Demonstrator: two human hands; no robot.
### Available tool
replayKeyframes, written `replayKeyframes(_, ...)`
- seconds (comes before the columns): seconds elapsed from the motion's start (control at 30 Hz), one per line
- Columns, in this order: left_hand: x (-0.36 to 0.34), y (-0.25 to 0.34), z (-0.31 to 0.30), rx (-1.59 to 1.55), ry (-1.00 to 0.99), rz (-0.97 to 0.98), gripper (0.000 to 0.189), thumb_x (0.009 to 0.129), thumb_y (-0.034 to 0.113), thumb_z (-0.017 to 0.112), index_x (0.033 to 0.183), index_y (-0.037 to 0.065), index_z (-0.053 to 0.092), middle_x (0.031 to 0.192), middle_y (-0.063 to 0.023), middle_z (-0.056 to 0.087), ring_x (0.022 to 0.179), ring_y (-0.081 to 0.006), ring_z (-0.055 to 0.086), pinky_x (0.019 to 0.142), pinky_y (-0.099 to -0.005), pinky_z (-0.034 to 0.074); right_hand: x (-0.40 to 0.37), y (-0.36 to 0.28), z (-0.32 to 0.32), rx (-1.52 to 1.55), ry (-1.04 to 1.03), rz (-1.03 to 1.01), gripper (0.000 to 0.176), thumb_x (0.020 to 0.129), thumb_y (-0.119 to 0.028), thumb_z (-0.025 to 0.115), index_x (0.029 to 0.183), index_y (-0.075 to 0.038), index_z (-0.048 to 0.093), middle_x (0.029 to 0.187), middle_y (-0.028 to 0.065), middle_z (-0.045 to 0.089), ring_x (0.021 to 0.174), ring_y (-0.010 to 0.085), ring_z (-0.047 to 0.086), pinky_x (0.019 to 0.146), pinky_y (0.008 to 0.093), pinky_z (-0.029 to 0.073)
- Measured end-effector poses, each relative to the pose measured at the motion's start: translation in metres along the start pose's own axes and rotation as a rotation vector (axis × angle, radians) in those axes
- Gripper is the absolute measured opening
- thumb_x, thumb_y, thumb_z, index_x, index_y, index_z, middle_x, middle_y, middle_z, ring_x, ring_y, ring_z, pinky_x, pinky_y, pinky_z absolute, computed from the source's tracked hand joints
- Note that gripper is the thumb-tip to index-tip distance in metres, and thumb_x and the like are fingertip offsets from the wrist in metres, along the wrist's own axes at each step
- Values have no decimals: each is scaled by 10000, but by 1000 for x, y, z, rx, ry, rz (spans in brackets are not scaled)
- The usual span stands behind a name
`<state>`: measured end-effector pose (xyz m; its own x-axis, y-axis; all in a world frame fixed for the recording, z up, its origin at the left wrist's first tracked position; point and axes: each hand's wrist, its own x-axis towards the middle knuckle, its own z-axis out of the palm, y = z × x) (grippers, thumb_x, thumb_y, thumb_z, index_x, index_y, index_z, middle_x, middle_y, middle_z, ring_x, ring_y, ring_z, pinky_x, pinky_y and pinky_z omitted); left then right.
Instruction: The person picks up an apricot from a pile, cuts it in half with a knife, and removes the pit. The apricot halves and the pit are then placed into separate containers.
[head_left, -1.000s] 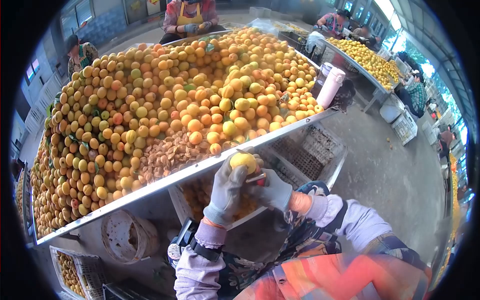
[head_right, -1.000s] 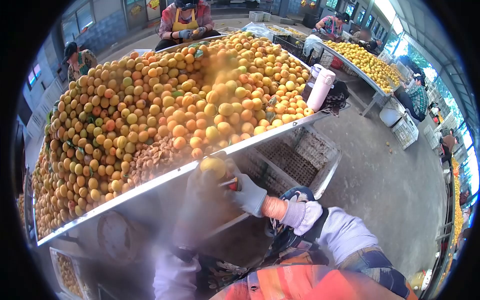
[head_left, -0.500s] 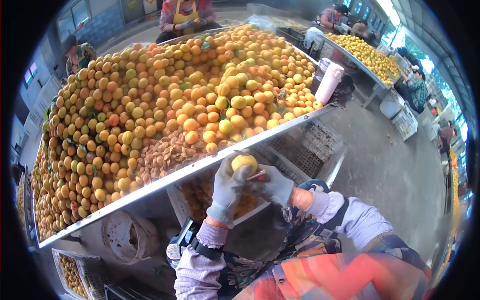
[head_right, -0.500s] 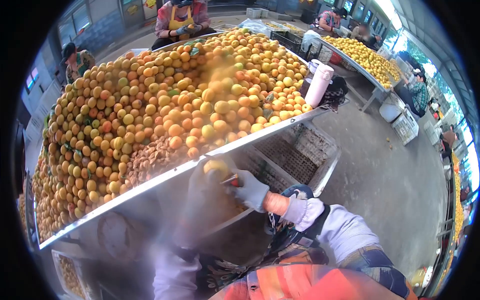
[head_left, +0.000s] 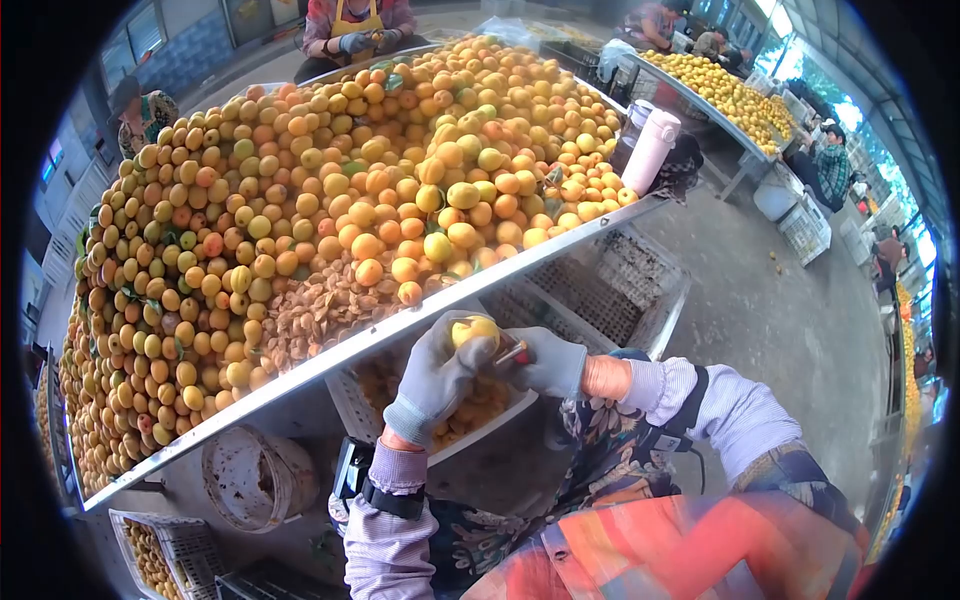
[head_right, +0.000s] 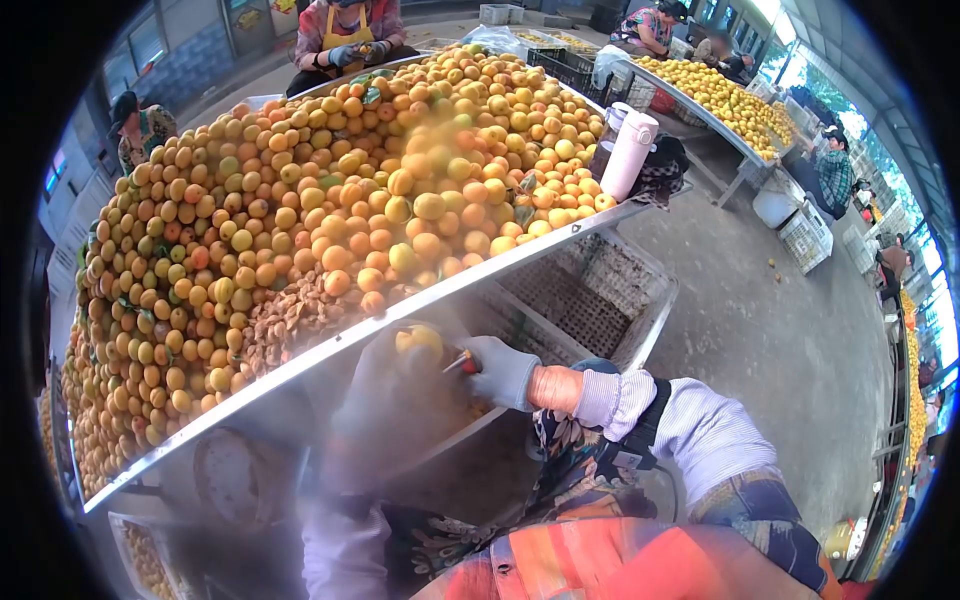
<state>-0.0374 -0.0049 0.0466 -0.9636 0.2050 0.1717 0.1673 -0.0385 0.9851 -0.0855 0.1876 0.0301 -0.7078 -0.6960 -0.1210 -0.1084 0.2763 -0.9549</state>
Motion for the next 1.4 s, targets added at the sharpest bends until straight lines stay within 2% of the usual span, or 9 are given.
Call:
replayKeyframes(0.17, 5, -22, 8, 151, 184, 122, 290, 890, 197, 665, 1092, 25, 547, 948, -43, 627, 866, -100, 588, 762, -249, 497, 6, -2, 8, -90, 90, 142, 279, 863, -125, 597, 1128, -39, 577, 878, 10, 615, 794, 68, 538, 693, 252, 471)
replayKeyframes(0.23, 6, -17, 15, 194, 280, 111, 282, 873, 179, 681, 1071, 31, 545, 934, -50, 628, 838, -103, 598, 736, -253, 508, 10, 13, 22, -102, 271, -143, 404, 758, -83, 609, 1157, -27, 576, 842, 133, 639, 753, 193, 598, 683, 339, 492)
replayKeyframes(0.3, 6, 14, 21, 99, 461, -203, 262, 847, 141, 697, 1024, 41, 532, 895, -66, 630, 788, -110, 616, 708, -262, 524, 8, 3, 28, -40, 248, -99, 366, 800, -119, 589, 1153, -24, 573, 861, 117, 645, 773, 204, 611, 701, 347, 492)
replayKeyframes(0.5, 7, -16, 4, 61, 283, 81, 217, 859, 103, 663, 995, 36, 509, 851, -57, 618, 750, -107, 609, 670, -241, 513, -4, -55, 7, 388, -219, 567, 173, 883, -221, 627, 1020, -116, 615, 653, -47, 505, 502, 29, 437, 430, 208, 345)
replayKeyframes(0.77, 7, -32, 1, -170, 152, 15, 261, 857, 86, 654, 1061, 34, 500, 900, -56, 605, 791, -97, 582, 683, -234, 497, -8, -46, 9, 716, -390, 461, 151, 878, -198, 634, 999, -115, 595, 602, -44, 465, 409, 42, 374, 347, 204, 283)
replayKeyframes(0.83, 8, -28, 4, -224, 149, 17, 279, 857, 88, 655, 1081, 31, 498, 918, -58, 604, 795, -98, 580, 690, -239, 499, -11, -52, 21, 204, 8, 453, 109, 889, -164, 615, 971, -91, 608, 654, -20, 529, 482, 41, 447, 405, 197, 353)
replayKeyframes(0.97, 7, 4, 12, -72, 369, 48, 350, 852, 68, 666, 1152, 24, 492, 960, -60, 600, 864, -124, 593, 767, -260, 508, -9, -21, 31, 340, 448, -49, 101, 890, -111, 596, 971, -59, 625, 736, -42, 536, 588, 54, 486, 505, 223, 394)
replayKeyframes(1.1, 5, 0, 19, -309, 393, 32, 516, 823, 40, 697, 1284, 12, 469, 1054, -62, 580, 987, -154, 584, 855, -291, 506, -17, -62, 5, 685, 421, 302, 127, 898, -219, 641, 960, -110, 627, 716, -61, 542, 557, 23, 450, 462, 187, 356)
replayKeyframes(1.4, 1, -8, 18, 744, 310, 430, 674, 707, 227, 811, 1282, 61, 500, 1060, -141, 604, 989, -308, 617, 824, -377, 509, 17, -54, 20, 560, 426, 21, 258, 899, -294, 635, 963, -44, 632, 870, -32, 582, 813, 57, 503, 723, 222, 423)
